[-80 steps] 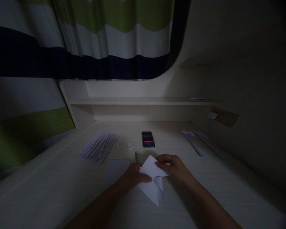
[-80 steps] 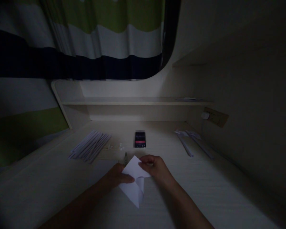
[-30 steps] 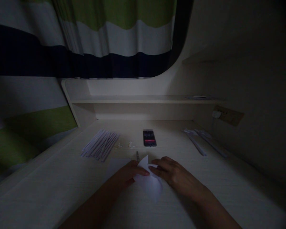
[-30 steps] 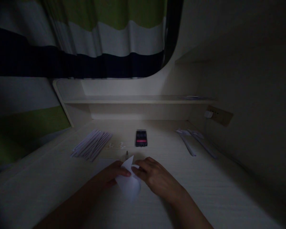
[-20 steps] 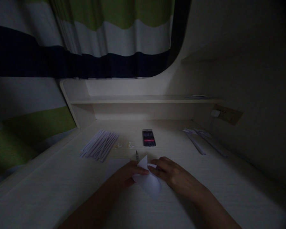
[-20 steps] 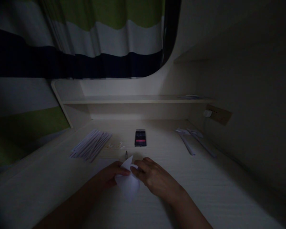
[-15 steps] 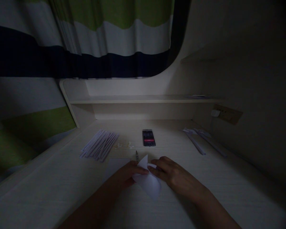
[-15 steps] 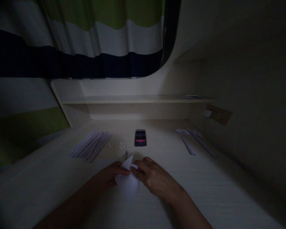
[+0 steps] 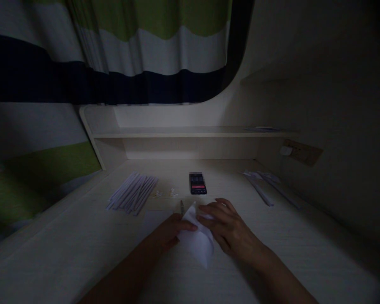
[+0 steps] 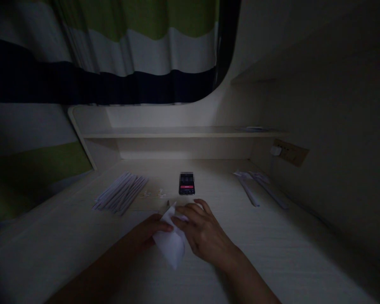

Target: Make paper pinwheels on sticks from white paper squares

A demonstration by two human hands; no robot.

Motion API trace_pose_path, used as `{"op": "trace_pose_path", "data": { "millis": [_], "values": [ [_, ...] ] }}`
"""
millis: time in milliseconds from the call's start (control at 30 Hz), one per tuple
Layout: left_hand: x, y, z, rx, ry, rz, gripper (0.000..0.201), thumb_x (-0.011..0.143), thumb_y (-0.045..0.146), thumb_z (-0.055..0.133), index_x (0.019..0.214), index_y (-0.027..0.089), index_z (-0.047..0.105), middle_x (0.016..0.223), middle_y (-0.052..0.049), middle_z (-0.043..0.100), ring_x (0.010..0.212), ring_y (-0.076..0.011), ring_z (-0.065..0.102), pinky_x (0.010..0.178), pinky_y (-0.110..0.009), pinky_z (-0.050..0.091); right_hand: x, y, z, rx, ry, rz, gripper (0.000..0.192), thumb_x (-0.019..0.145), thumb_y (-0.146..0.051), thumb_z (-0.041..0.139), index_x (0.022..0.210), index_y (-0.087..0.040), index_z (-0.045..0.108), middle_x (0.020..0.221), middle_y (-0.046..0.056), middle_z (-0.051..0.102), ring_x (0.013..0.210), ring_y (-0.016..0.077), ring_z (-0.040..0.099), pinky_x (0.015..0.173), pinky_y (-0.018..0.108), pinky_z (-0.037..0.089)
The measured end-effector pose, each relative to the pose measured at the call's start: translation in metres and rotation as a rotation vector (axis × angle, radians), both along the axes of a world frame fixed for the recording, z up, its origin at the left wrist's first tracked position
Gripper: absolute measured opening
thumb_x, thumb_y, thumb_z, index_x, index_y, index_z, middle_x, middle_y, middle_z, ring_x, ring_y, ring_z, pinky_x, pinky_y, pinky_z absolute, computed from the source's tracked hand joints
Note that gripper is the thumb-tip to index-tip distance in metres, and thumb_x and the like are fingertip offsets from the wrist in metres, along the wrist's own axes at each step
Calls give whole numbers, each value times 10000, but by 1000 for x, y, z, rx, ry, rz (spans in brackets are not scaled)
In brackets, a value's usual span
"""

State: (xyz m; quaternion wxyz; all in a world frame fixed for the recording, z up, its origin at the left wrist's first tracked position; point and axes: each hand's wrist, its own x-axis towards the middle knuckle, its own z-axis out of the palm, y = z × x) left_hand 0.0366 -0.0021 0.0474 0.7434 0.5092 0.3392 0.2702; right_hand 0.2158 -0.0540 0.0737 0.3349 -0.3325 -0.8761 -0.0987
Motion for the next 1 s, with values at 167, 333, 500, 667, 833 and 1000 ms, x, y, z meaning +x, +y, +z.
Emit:
{"op": "trace_pose_path", "data": {
  "millis": [167,333,500,667,833,1000],
  "values": [
    [-1,5,-4,75,18,154,195,579,210,627,732,90,647,642,-61,636,568,-155,571,533,-239,374,3,6,-6,-77,532,-125,216,786,-173,440,943,-179,589,953,86,587,900,212,523,778,388,402],
    [1,4,-5,196,110,398,209,586,283,646,639,83,613,522,-26,573,443,-108,489,430,-215,308,-8,19,-22,-639,959,-273,265,740,-407,505,644,-162,537,599,11,551,597,150,524,552,254,402],
    [8,-4,-3,247,107,433,194,579,279,659,617,95,608,524,-13,579,466,-112,492,446,-213,331,-26,29,-45,-1008,1150,-74,341,579,-444,657,700,-156,521,617,0,571,549,138,530,509,239,393],
    [13,-9,-5,221,103,384,225,600,298,652,684,90,632,565,-27,608,522,-141,534,487,-229,367,-28,31,-56,-1051,1240,-68,319,553,-417,689,665,-145,565,594,0,594,500,128,523,477,234,388],
    [13,-9,-7,209,93,337,233,604,299,656,679,80,627,555,-26,597,515,-133,528,489,-232,366,-25,29,-52,-1079,1334,-43,265,538,-348,715,630,-127,600,547,-7,600,443,98,496,451,214,365],
    [9,0,-6,227,-24,330,440,533,241,712,928,124,557,692,-12,612,609,-138,559,558,-238,406,-20,27,-44,-1174,1275,-45,281,533,-338,707,679,-108,637,567,21,627,448,112,520,458,225,373]
  ]
}}
